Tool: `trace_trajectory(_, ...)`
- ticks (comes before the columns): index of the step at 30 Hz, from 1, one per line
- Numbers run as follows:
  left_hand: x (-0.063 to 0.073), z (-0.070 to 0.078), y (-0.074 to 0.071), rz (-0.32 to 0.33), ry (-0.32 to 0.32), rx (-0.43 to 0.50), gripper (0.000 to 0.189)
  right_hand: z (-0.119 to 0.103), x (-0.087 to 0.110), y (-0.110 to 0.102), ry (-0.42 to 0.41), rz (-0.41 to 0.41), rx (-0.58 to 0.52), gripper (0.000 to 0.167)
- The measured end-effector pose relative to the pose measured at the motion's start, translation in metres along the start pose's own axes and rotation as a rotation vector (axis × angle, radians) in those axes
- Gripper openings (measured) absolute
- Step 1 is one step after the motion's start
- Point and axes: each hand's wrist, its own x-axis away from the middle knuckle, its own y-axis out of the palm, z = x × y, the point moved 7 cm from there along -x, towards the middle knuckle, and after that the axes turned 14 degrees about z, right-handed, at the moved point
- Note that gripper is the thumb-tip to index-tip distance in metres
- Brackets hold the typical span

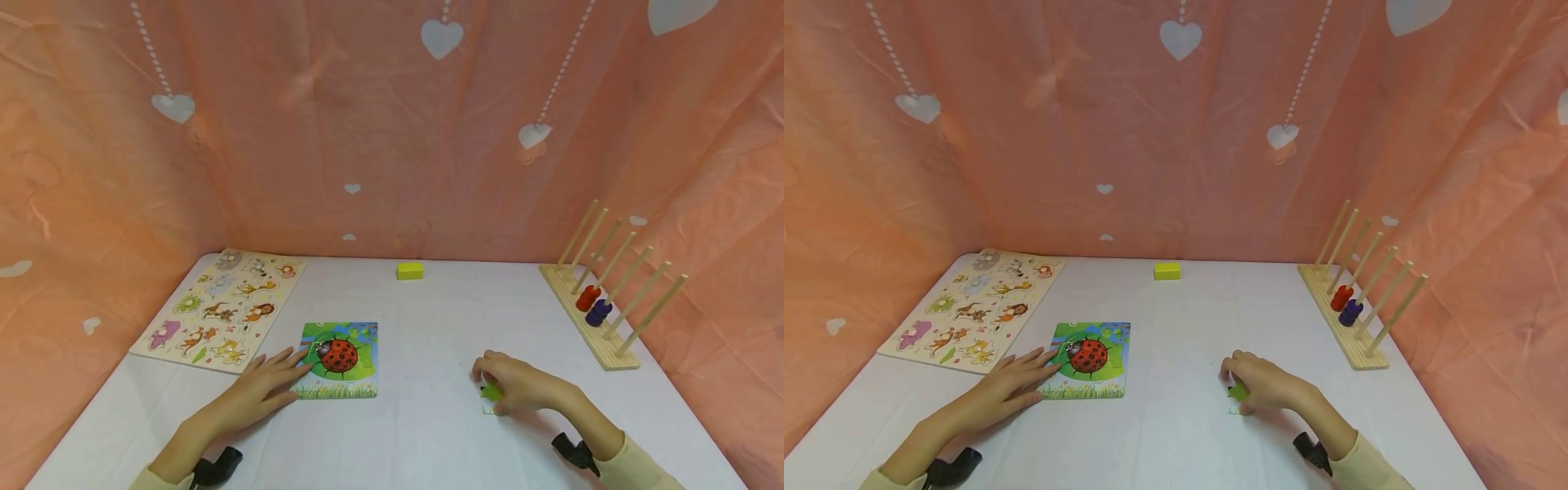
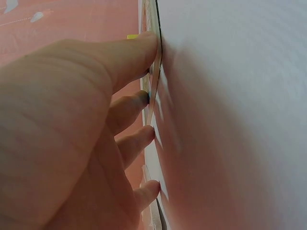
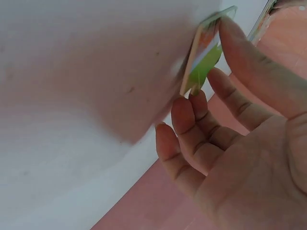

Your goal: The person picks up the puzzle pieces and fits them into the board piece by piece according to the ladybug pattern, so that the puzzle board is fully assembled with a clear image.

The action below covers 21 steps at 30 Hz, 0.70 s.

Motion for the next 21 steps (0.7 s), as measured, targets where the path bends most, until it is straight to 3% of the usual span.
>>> trace_trajectory(8,-0.0015,-0.0021,0.0015,-0.022,-0.036,0.002,0.051,0.0004,0.0016,-0.0011,-0.011,0.005,-0.018,0.040)
trace_trajectory(21,-0.0008,-0.0022,0.0014,-0.010,-0.023,0.006,0.051,0.0002,0.0037,0.0022,0.014,-0.008,-0.085,0.044)
